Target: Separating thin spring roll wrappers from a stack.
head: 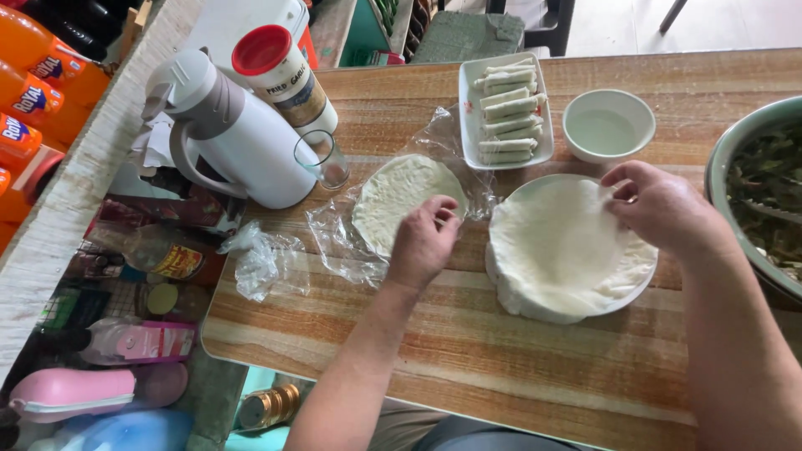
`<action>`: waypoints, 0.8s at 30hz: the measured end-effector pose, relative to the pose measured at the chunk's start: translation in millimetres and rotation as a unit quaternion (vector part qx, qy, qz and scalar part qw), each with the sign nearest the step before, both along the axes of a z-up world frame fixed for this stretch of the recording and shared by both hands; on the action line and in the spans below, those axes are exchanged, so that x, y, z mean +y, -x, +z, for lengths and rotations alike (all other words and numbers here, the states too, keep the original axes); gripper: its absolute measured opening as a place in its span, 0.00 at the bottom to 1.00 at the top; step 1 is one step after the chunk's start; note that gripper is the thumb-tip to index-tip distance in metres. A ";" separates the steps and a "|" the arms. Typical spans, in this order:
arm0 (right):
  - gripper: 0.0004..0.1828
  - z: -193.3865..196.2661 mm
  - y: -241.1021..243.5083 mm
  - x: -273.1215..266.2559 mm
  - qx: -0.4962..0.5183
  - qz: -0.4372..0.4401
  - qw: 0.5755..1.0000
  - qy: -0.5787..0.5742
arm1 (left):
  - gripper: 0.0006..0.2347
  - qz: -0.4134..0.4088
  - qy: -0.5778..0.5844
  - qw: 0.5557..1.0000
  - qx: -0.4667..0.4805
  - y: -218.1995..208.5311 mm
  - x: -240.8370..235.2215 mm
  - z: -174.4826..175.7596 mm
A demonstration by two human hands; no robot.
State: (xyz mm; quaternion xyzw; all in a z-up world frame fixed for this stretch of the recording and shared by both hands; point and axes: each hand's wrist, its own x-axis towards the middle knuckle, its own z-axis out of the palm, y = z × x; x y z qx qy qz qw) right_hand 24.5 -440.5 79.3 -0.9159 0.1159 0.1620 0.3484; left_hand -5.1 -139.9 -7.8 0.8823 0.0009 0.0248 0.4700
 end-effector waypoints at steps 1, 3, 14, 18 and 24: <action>0.21 -6.9 -2.7 -3.6 0.003 0.001 1.000 -0.003 | 0.10 0.001 -0.003 1.000 0.003 1.9 8.1 -2.4; 0.22 -18.3 -11.1 -9.9 0.008 0.036 0.996 0.081 | 0.11 0.024 -0.243 0.964 -0.105 3.1 24.9 -4.5; 0.23 -50.4 -27.6 -27.8 -0.019 0.095 0.977 0.187 | 0.24 -0.035 -0.347 0.936 -0.052 20.0 16.3 32.8; 0.19 -49.1 -26.6 -24.3 -0.060 0.087 0.977 0.187 | 0.15 -0.038 -0.325 0.943 -0.065 21.0 22.6 13.7; 0.16 -32.3 -10.1 -11.6 -0.172 0.070 0.974 0.126 | 0.16 -0.021 -0.302 0.948 -0.095 21.8 23.2 10.2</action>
